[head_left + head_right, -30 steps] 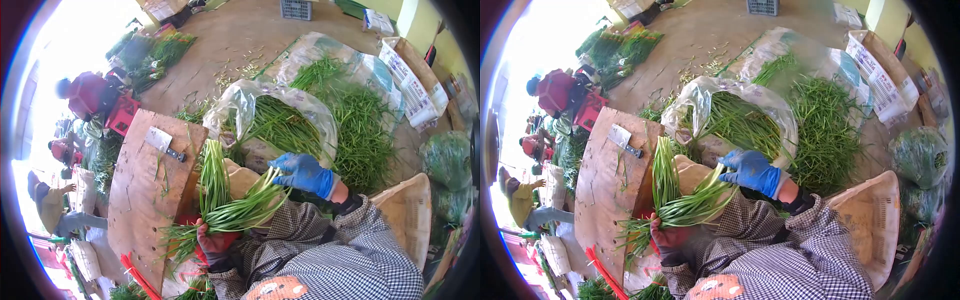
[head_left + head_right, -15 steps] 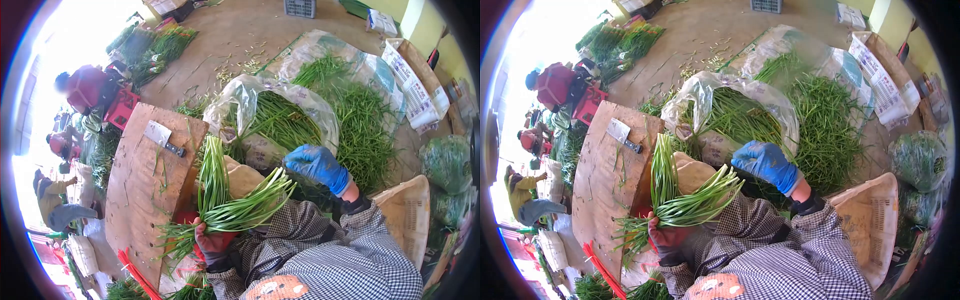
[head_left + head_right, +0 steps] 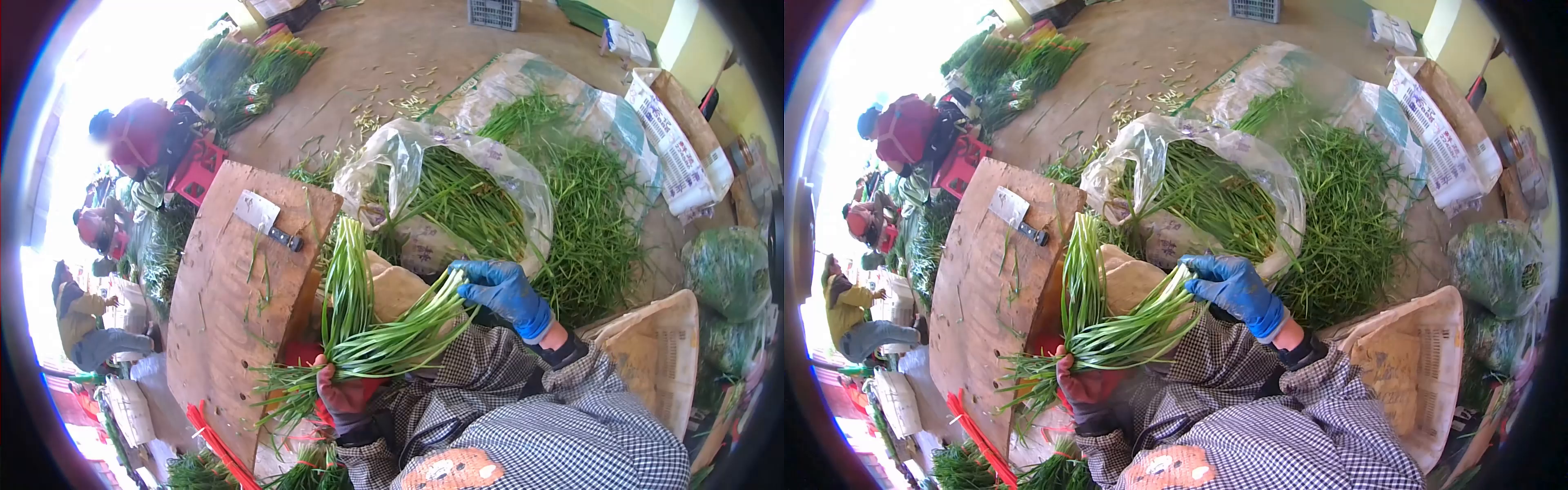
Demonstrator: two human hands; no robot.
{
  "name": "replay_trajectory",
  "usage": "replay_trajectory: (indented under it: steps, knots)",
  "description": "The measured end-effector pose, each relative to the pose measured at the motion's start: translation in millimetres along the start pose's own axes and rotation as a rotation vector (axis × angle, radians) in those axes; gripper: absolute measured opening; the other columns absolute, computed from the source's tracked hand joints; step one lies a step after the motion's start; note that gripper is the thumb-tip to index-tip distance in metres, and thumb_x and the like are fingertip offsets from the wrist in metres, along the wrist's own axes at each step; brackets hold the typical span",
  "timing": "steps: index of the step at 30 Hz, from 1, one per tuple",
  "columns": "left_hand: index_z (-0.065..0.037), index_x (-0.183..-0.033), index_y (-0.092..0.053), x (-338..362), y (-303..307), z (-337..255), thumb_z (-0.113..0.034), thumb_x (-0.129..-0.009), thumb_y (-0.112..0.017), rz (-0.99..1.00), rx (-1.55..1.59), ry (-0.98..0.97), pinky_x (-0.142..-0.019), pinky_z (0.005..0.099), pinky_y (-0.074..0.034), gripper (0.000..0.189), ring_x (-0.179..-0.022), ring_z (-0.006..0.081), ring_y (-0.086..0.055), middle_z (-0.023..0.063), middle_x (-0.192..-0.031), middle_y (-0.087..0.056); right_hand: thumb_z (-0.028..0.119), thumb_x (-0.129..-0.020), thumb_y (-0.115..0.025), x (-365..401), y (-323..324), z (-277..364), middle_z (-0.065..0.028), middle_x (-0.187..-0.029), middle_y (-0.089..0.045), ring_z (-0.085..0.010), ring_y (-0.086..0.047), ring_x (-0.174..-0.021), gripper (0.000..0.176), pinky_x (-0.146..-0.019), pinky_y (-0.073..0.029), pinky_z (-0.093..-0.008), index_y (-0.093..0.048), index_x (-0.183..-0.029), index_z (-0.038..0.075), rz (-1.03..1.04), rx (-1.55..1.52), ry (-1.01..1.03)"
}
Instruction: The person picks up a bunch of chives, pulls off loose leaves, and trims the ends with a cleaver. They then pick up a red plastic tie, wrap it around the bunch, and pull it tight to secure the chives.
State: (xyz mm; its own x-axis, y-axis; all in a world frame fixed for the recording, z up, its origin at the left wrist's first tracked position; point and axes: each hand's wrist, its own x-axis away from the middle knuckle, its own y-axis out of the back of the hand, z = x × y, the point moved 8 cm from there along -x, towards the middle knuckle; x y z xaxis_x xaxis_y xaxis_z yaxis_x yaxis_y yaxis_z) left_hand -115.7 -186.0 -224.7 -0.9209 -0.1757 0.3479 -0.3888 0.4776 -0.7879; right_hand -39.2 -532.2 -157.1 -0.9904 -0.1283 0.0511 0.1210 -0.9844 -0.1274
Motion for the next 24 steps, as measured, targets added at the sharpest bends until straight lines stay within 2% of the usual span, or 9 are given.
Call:
replay_trajectory:
  steps: [2, 6, 12, 14, 16, 17, 19, 21, 24]
  knots:
    - [-0.010, -0.114, -0.059, 0, 3, 1, -0.006, -0.085, -0.053, 0.002, 0.004, -0.003, -0.093, 0.0535, -0.051, 0.030, -0.107, 0.0343, -0.061, 0.0166, -0.120, -0.062, 0.003, -0.085, -0.070, 1, -1, 6, -0.0060, -0.103, -0.070, -0.0084, -0.063, -0.090, 0.039, -0.082, -0.052, -0.0240, -0.061, -0.123, -0.003, -0.041, -0.130, -0.025]
    - [-0.010, -0.112, -0.059, 3, 0, 2, -0.005, -0.086, -0.052, 0.010, 0.008, -0.009, -0.091, 0.0543, -0.051, 0.028, -0.106, 0.0342, -0.061, 0.0168, -0.119, -0.062, 0.001, -0.086, -0.067, -1, 1, -1, -0.0058, -0.104, -0.069, -0.0096, -0.064, -0.088, 0.036, -0.080, -0.053, -0.0241, -0.062, -0.121, -0.003, -0.039, -0.056, -0.012]
    - [-0.011, -0.113, -0.058, 2, 1, 3, -0.005, -0.086, -0.052, 0.030, 0.020, 0.002, -0.091, 0.0548, -0.051, 0.028, -0.106, 0.0337, -0.062, 0.0158, -0.117, -0.063, 0.003, -0.086, -0.065, -6, -2, 1, -0.0031, -0.094, -0.070, -0.0064, -0.062, -0.084, 0.029, -0.076, -0.052, -0.0223, -0.066, -0.115, -0.002, -0.048, -0.096, -0.091]
    - [-0.011, -0.117, -0.059, 2, 1, 0, -0.006, -0.086, -0.052, 0.080, 0.008, 0.000, -0.095, 0.0539, -0.049, 0.032, -0.109, 0.0333, -0.060, 0.0165, -0.120, -0.062, 0.006, -0.087, -0.065, -11, 1, -5, -0.0027, -0.090, -0.070, -0.0051, -0.061, -0.081, 0.027, -0.072, -0.051, -0.0223, -0.067, -0.113, -0.001, -0.066, 0.005, 0.030]
    - [-0.012, -0.120, -0.059, 3, -6, 1, -0.006, -0.086, -0.052, 0.129, -0.003, 0.004, -0.098, 0.0530, -0.047, 0.035, -0.112, 0.0330, -0.058, 0.0172, -0.122, -0.061, 0.008, -0.087, -0.066, -10, 2, -3, -0.0030, -0.090, -0.070, -0.0050, -0.061, -0.080, 0.028, -0.072, -0.051, -0.0223, -0.067, -0.113, -0.001, -0.054, 0.087, 0.002]
    - [-0.012, -0.119, -0.059, 5, -7, 2, -0.008, -0.087, -0.052, 0.104, 0.002, -0.002, -0.098, 0.0541, -0.046, 0.033, -0.113, 0.0338, -0.058, 0.0178, -0.123, -0.060, 0.009, -0.087, -0.066, -9, 3, -3, -0.0032, -0.090, -0.070, -0.0049, -0.061, -0.078, 0.028, -0.071, -0.051, -0.0223, -0.067, -0.114, 0.000, -0.046, 0.171, -0.027]
    - [-0.011, -0.119, -0.059, 10, -16, 3, -0.010, -0.087, -0.052, 0.077, 0.007, -0.008, -0.099, 0.0552, -0.046, 0.032, -0.115, 0.0347, -0.057, 0.0185, -0.124, -0.060, 0.010, -0.087, -0.067, -7, 5, 2, -0.0032, -0.090, -0.070, -0.0054, -0.061, -0.078, 0.028, -0.071, -0.051, -0.0223, -0.067, -0.113, -0.001, -0.065, 0.121, -0.031]
    - [-0.012, -0.119, -0.059, 14, -25, 12, -0.014, -0.087, -0.052, 0.077, -0.009, 0.121, -0.099, 0.0604, -0.043, 0.032, -0.118, 0.0381, -0.055, 0.0196, -0.128, -0.058, 0.010, -0.086, -0.067, -5, 7, 4, -0.0033, -0.092, -0.070, -0.0063, -0.062, -0.079, 0.029, -0.071, -0.051, -0.0223, -0.067, -0.113, -0.002, -0.103, 0.018, -0.037]
    - [-0.015, -0.120, -0.058, 10, -16, 13, -0.016, -0.087, -0.052, 0.088, -0.050, 0.093, -0.099, 0.0658, -0.041, 0.034, -0.119, 0.0413, -0.053, 0.0202, -0.130, -0.056, 0.010, -0.087, -0.065, -9, 15, -8, -0.0047, -0.096, -0.070, -0.0082, -0.063, -0.083, 0.028, -0.072, -0.052, -0.0233, -0.067, -0.113, -0.001, -0.098, 0.116, 0.012]
